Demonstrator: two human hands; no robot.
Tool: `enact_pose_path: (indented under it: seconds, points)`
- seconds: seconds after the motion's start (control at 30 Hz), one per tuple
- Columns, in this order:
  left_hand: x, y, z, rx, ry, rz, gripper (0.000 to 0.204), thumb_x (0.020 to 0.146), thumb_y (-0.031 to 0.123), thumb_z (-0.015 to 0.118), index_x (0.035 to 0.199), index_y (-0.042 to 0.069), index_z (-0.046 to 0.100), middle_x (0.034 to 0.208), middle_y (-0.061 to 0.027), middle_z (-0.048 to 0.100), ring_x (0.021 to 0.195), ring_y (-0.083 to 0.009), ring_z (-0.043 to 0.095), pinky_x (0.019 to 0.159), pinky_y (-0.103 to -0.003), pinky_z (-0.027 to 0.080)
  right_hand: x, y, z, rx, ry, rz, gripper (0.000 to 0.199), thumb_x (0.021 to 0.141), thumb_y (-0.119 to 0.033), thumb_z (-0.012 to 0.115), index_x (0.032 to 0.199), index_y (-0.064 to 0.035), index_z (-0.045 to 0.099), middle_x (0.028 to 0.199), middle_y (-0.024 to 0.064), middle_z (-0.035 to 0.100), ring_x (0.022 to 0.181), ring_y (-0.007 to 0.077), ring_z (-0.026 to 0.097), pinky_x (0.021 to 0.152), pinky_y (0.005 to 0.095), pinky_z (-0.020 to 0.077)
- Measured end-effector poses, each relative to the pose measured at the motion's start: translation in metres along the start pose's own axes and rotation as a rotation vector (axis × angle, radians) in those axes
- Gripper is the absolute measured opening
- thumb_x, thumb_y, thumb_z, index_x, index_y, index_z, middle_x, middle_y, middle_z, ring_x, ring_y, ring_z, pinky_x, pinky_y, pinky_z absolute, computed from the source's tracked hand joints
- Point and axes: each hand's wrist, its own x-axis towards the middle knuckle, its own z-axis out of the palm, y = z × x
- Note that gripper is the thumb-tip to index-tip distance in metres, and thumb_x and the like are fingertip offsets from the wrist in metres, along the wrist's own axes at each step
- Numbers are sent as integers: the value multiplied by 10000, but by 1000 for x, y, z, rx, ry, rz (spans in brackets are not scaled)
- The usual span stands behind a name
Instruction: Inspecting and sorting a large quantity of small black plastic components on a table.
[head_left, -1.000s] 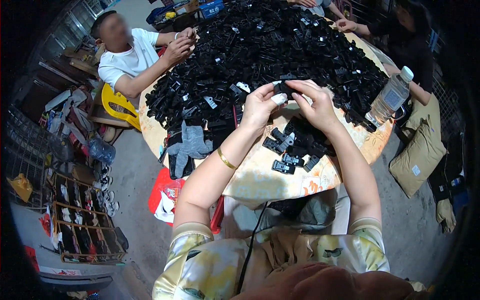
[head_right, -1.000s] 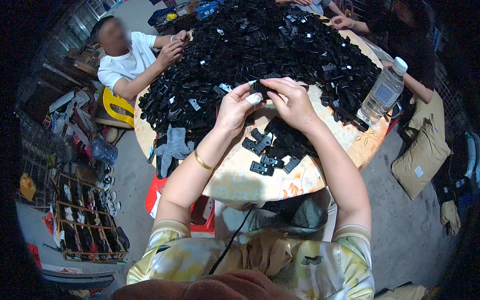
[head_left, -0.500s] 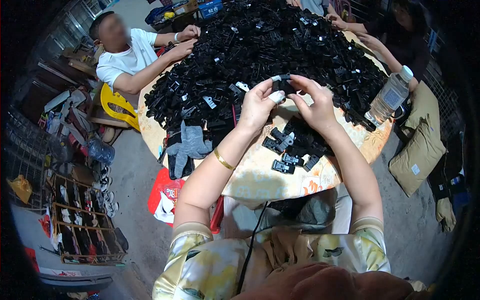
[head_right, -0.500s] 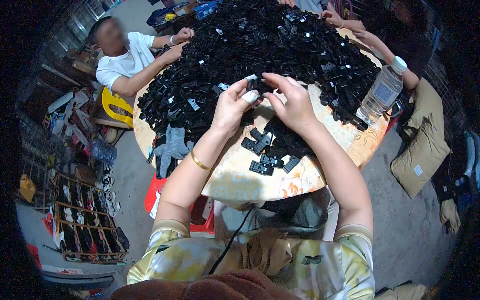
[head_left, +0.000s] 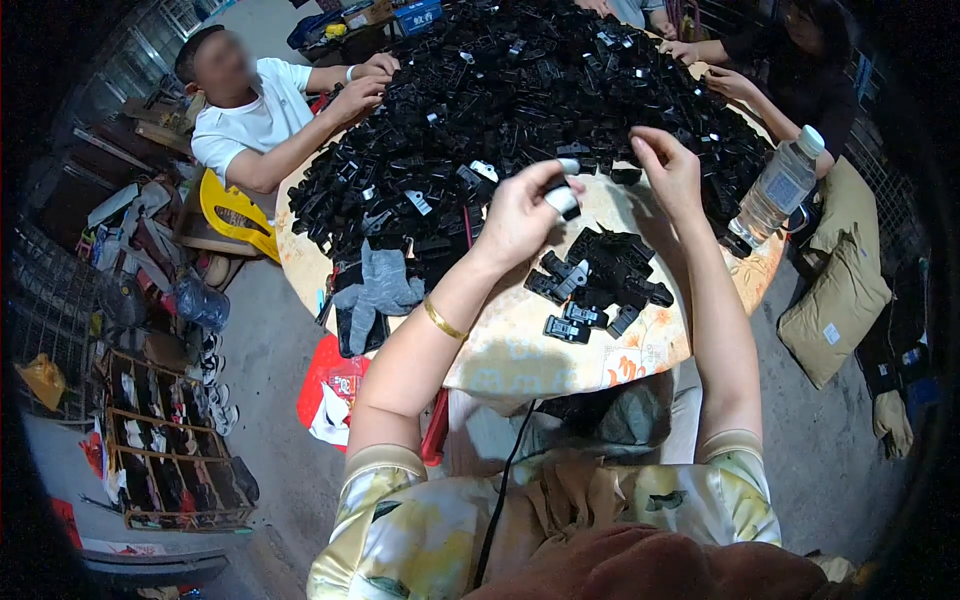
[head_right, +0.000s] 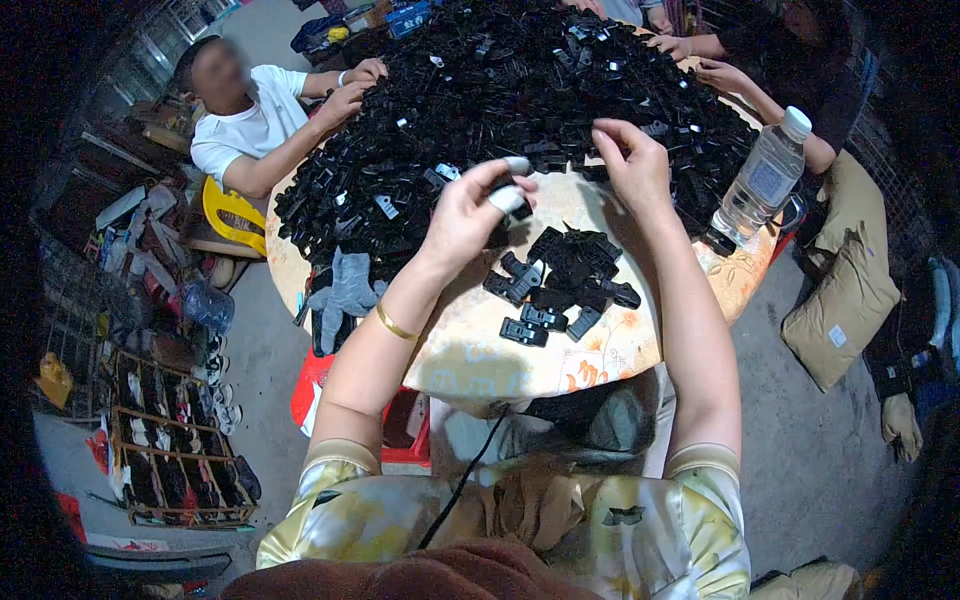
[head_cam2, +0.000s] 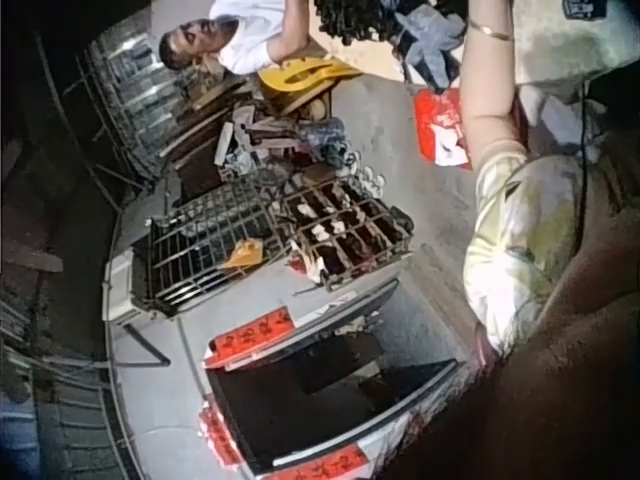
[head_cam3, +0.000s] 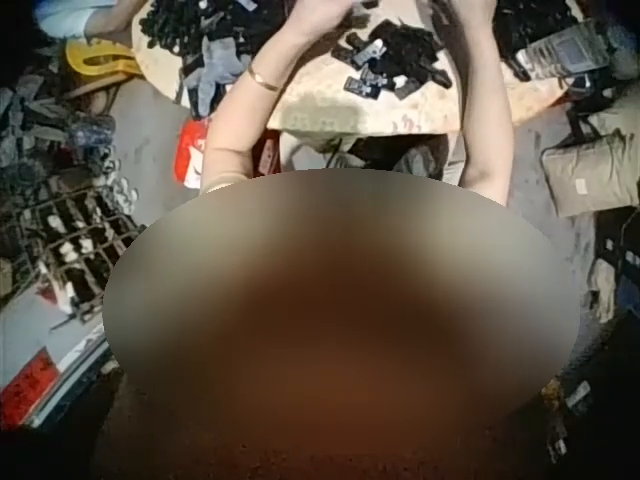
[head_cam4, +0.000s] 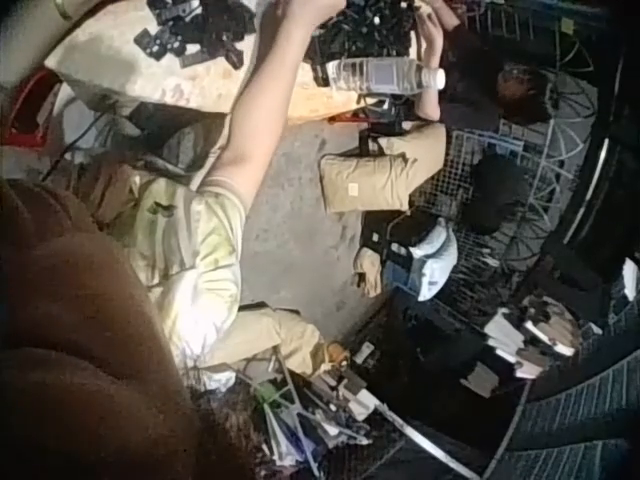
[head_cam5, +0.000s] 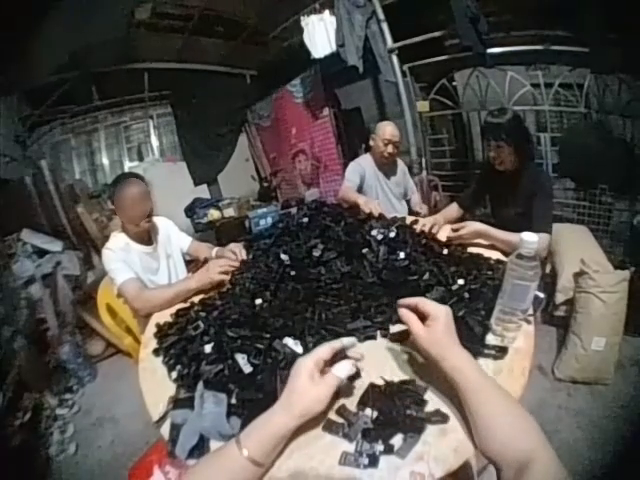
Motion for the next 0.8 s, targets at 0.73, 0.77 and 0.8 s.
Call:
enact_pose_path:
  seconds: [0.73,0.77,0.8]
  points:
    - [5,-23,-52,1239,-9,192,239,714,52,649,945,-9,626,883,-172,604,862,-328,562,792,-388,450,-18,-4,26,-173,-433,57,291,731,-144,745,929,15,603,770,75,650,680,114,609,611,262,490]
    - [4,-20,-47,1169,1,175,223,710,56,653,921,-10,627,865,-168,596,851,-332,561,789,-388,450,-19,-8,26,-173,-431,57,291,731,-144,745,929,15,603,770,75,650,680,114,609,611,262,490]
    - [4,-18,-44,1099,10,159,207,705,60,658,898,-11,627,846,-164,588,840,-337,560,786,-388,449,-20,-13,25,-40,-452,148,286,709,-152,765,874,6,594,735,53,621,648,93,575,580,246,464]
